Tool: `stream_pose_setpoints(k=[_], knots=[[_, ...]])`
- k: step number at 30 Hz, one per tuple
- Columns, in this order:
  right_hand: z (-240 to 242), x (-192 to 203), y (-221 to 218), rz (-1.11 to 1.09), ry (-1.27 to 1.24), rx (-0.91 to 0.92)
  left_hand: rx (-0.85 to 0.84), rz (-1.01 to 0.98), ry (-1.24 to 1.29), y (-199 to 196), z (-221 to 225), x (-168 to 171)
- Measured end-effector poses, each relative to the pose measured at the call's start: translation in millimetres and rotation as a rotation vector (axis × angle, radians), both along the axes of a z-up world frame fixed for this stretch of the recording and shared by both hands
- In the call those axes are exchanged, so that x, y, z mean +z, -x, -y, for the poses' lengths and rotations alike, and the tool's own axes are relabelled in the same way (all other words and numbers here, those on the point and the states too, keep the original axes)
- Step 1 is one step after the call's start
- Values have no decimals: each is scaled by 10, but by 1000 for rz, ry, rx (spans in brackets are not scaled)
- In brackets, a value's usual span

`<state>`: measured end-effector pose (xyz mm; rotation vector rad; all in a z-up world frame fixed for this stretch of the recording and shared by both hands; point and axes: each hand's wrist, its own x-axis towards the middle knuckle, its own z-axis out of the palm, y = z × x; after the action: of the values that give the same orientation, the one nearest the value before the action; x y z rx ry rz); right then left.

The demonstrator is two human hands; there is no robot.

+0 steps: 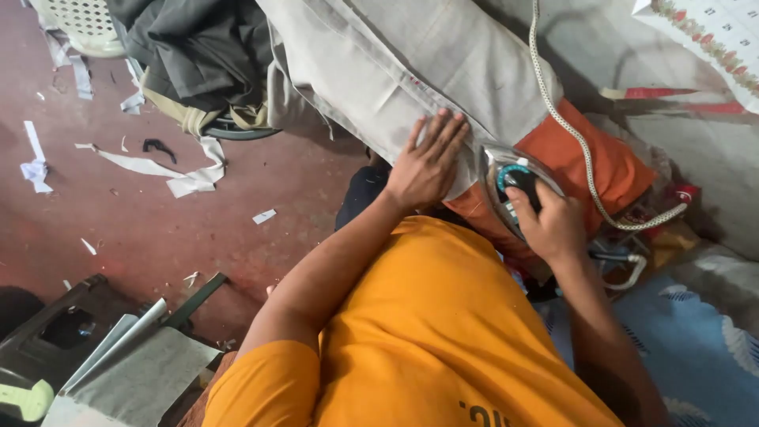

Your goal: Smoothing and ironing a white fabric piece on a pressing board in a sewing factory.

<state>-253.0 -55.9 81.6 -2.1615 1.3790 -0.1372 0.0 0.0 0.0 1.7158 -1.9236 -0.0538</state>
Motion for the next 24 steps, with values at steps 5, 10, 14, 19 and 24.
stream_pose_setpoints(k=[5, 10, 14, 19, 24], knots=[[92, -212, -32, -25, 52, 13, 59, 16, -56, -247, 70, 34], [225, -313, -229, -19, 104, 34, 102, 35, -48, -510, 147, 102], [283, -280, -398, 56, 135, 63, 141, 63, -32, -648, 217, -4], [316, -346, -564, 49, 169, 84, 184, 38, -41, -860, 269, -19], [389, -305, -832, 70, 189, 90, 230, 21, -49, -1116, 356, -103]])
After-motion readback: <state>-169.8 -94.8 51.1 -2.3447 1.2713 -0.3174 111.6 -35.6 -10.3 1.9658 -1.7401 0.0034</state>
